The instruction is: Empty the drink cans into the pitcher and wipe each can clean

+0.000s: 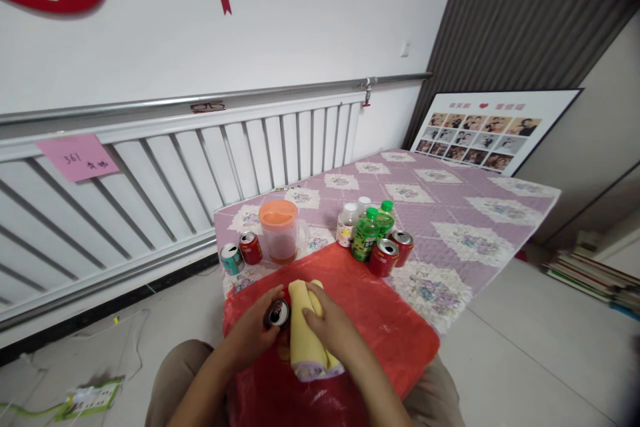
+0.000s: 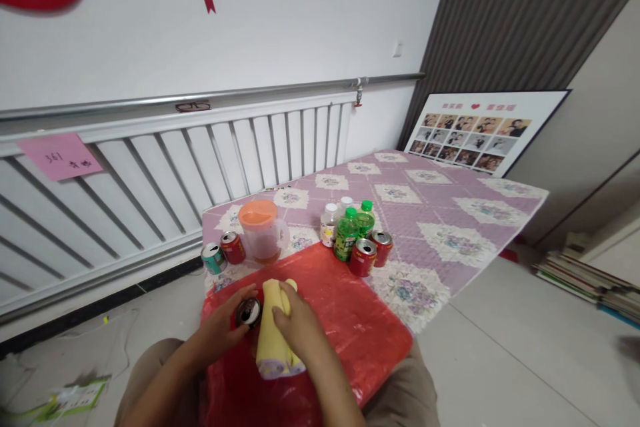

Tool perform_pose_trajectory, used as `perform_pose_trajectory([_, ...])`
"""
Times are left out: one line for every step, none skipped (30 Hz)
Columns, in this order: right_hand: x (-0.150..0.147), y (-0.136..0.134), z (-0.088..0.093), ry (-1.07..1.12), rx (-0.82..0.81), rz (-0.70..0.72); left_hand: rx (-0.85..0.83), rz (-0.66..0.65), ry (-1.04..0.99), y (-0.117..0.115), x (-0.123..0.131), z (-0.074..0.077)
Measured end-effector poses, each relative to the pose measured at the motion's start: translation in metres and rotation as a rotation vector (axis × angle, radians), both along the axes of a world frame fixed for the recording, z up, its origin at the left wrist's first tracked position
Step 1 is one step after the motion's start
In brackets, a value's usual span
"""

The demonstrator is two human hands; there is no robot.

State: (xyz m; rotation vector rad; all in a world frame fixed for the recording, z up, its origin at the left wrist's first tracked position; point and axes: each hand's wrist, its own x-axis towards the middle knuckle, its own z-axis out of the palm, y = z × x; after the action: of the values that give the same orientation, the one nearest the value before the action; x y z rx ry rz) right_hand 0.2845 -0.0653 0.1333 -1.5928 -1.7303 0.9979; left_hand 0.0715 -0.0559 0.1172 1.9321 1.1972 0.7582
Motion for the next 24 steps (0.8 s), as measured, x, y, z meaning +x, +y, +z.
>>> perform_pose_trajectory([0.0,0.003,0.002,0.006,0.001,-0.005,0.007,0.002,-0.006,0.0,0.0,-0.001])
perform_pose_trajectory([-0.001,0.005,0.003,0.001,-0.002,-0.005,0.012,0.006,-0.011,0.0,-0.001,-0.002])
perform_pose_trajectory([-0.001,0.006,0.004,-0.005,-0.004,0.0,0.017,0.013,-0.016,0.0,-0.001,-0.003])
perform_pose_trajectory([-0.002,0.006,0.002,-0.009,-0.007,0.007,0.021,0.022,-0.018,0.0,-0.001,-0.004])
perform_pose_trajectory([-0.003,0.004,0.0,-0.012,-0.01,0.015,0.023,0.031,-0.018,0.0,-0.001,-0.004])
perform_pose_trajectory([-0.004,0.001,-0.002,-0.015,-0.015,0.022,0.019,0.038,-0.014,-0.001,-0.001,-0.004])
perform_pose_trajectory([-0.005,-0.002,-0.005,-0.023,-0.024,0.025,0.015,0.045,-0.008,-0.001,-0.001,-0.004])
perform_pose_trajectory([-0.005,-0.006,-0.008,-0.032,-0.032,0.024,0.011,0.053,-0.001,-0.002,-0.001,-0.003])
perform_pose_trajectory([-0.006,-0.011,-0.011,-0.04,-0.035,0.022,0.01,0.065,0.008,-0.002,-0.001,-0.003])
perform_pose_trajectory([-0.005,-0.016,-0.013,-0.043,-0.035,0.017,0.014,0.075,0.021,-0.003,-0.001,-0.003])
perform_pose_trajectory([-0.005,-0.02,-0.014,-0.043,-0.035,0.012,0.022,0.086,0.037,-0.003,0.0,-0.003])
perform_pose_trajectory([-0.005,-0.025,-0.015,-0.042,-0.034,0.009,0.038,0.101,0.055,-0.004,0.001,-0.004])
perform_pose_trajectory([-0.004,-0.028,-0.016,-0.04,-0.036,0.008,0.059,0.12,0.076,-0.004,0.002,-0.004])
perform_pose_trajectory([-0.004,-0.031,-0.016,-0.04,-0.044,0.01,0.083,0.144,0.098,-0.004,0.004,-0.006])
perform_pose_trajectory([-0.004,-0.034,-0.016,-0.044,-0.056,0.01,0.107,0.174,0.121,-0.005,0.006,-0.007])
perform_pose_trajectory([-0.004,-0.035,-0.016,-0.049,-0.064,0.008,0.128,0.208,0.146,-0.005,0.008,-0.009])
perform_pose_trajectory([-0.004,-0.037,-0.016,-0.052,-0.069,0.005,0.144,0.245,0.171,-0.005,0.01,-0.01])
perform_pose_trajectory([-0.004,-0.038,-0.016,-0.052,-0.07,0.0,0.151,0.278,0.196,-0.006,0.012,-0.012])
perform_pose_trajectory([-0.004,-0.038,-0.017,-0.048,-0.069,-0.007,0.151,0.305,0.217,-0.006,0.014,-0.013])
perform_pose_trajectory([-0.004,-0.038,-0.018,-0.044,-0.066,-0.012,0.148,0.323,0.231,-0.006,0.015,-0.013])
perform_pose_trajectory([-0.004,-0.038,-0.019,-0.039,-0.064,-0.017,0.146,0.327,0.236,-0.006,0.015,-0.013])
perform_pose_trajectory([-0.004,-0.038,-0.02,-0.036,-0.061,-0.019,0.145,0.311,0.23,-0.006,0.014,-0.013])
perform_pose_trajectory([-0.003,-0.038,-0.022,-0.033,-0.056,-0.021,0.143,0.276,0.213,-0.006,0.012,-0.012])
perform_pose_trajectory([-0.003,-0.038,-0.023,-0.031,-0.05,-0.021,0.139,0.227,0.189,-0.005,0.01,-0.011])
